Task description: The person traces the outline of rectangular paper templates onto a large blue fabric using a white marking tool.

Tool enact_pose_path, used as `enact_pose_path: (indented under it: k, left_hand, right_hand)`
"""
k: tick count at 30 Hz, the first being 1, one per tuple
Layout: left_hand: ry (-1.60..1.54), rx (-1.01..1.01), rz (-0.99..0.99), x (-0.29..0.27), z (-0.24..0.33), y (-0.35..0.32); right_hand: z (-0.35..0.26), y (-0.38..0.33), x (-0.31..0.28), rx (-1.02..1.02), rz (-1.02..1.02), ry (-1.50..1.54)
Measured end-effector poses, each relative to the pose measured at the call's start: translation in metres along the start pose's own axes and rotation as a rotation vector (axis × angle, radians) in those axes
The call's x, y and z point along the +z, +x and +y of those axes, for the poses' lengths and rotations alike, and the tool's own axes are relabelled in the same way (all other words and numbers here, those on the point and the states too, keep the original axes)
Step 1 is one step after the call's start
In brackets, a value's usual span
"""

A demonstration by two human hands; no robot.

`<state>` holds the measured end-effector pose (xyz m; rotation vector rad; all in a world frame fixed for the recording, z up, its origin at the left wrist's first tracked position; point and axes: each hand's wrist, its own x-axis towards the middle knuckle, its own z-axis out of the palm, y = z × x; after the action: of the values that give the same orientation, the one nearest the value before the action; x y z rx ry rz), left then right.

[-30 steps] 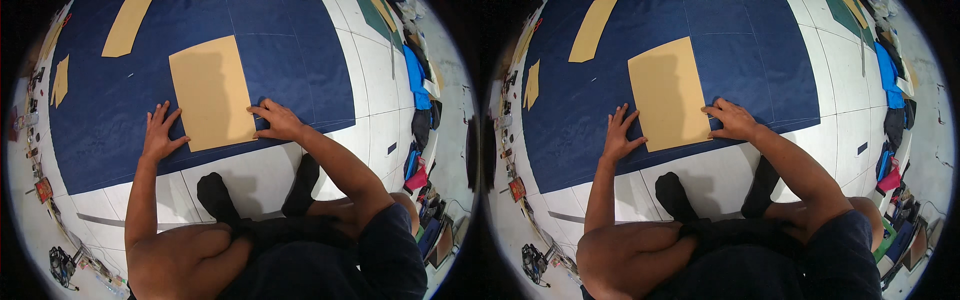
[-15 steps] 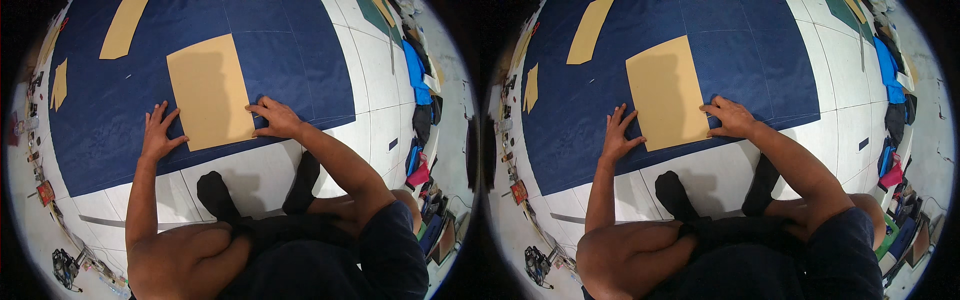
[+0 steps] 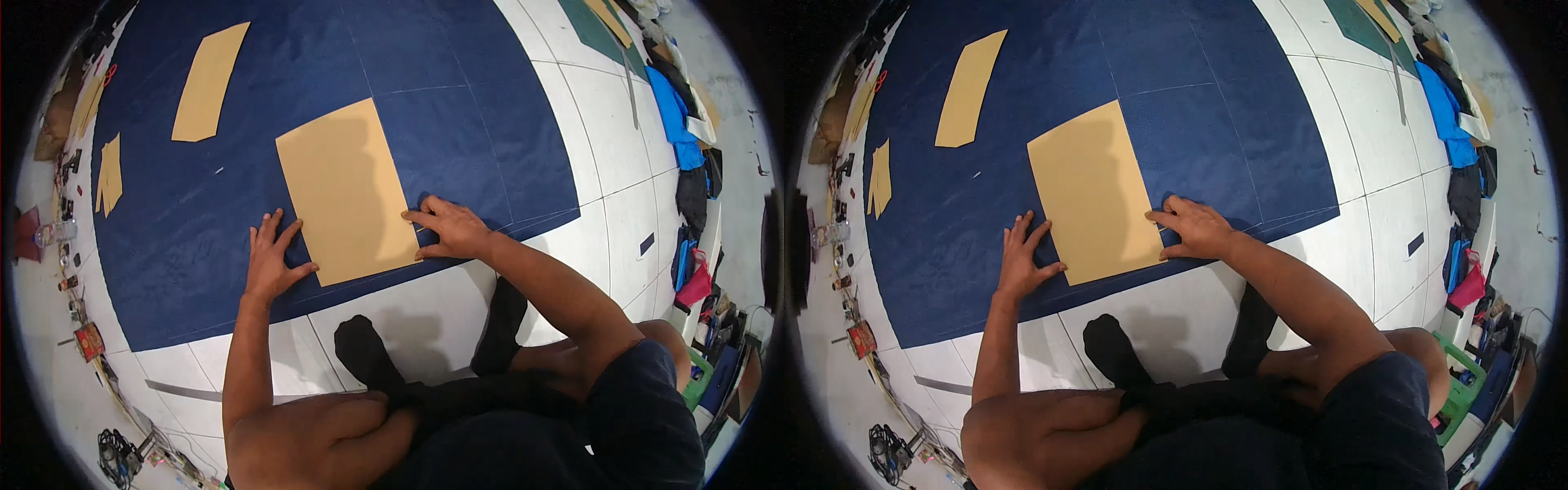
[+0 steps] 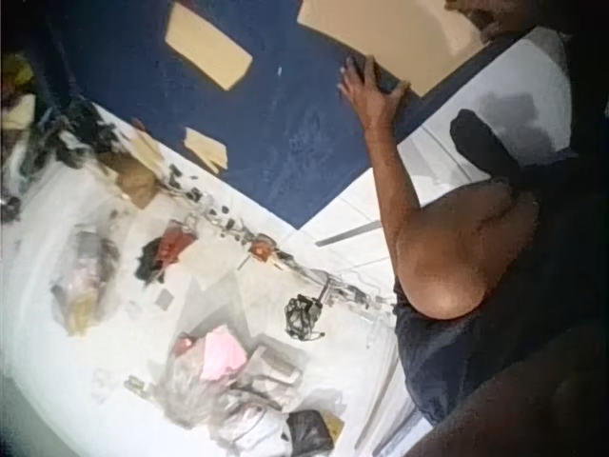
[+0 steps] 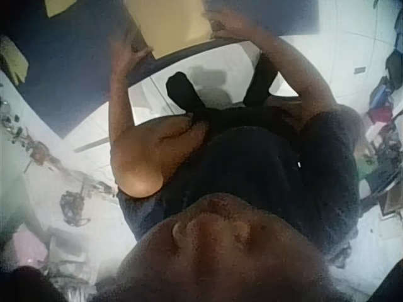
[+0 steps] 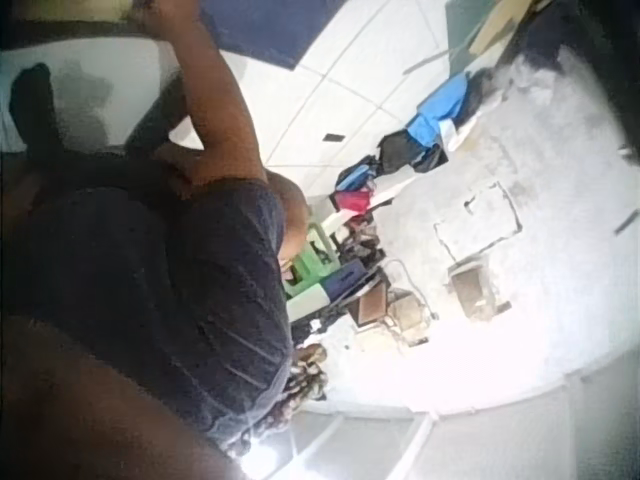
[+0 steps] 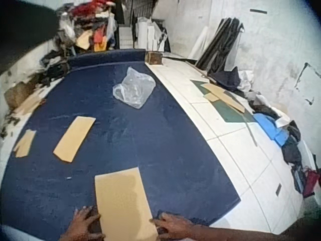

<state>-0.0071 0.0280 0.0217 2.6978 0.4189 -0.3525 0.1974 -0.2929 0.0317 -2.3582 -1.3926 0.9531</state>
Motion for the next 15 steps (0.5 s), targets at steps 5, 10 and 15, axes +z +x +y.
enact_pose_path:
  k: [5, 10, 15]
  left_hand:
    - [0.014, -0.007, -0.008, -0.0014, 0.0013, 0.0019]
    - [0.026, -0.012, -0.021, -0.0029, 0.0023, 0.0019]
    - [0.044, -0.022, -0.017, -0.0020, 0.0021, 0.0027]
  right_hand:
    - [0.0020, -0.0005, 0.0009, -0.024, 0.021, 0.003]
    - [0.0005, -0.0004, 0.0027, -0.014, 0.030, -0.001]
    - [-0.0004, 0.0000, 0.0031, -0.011, 0.025, -0.020]
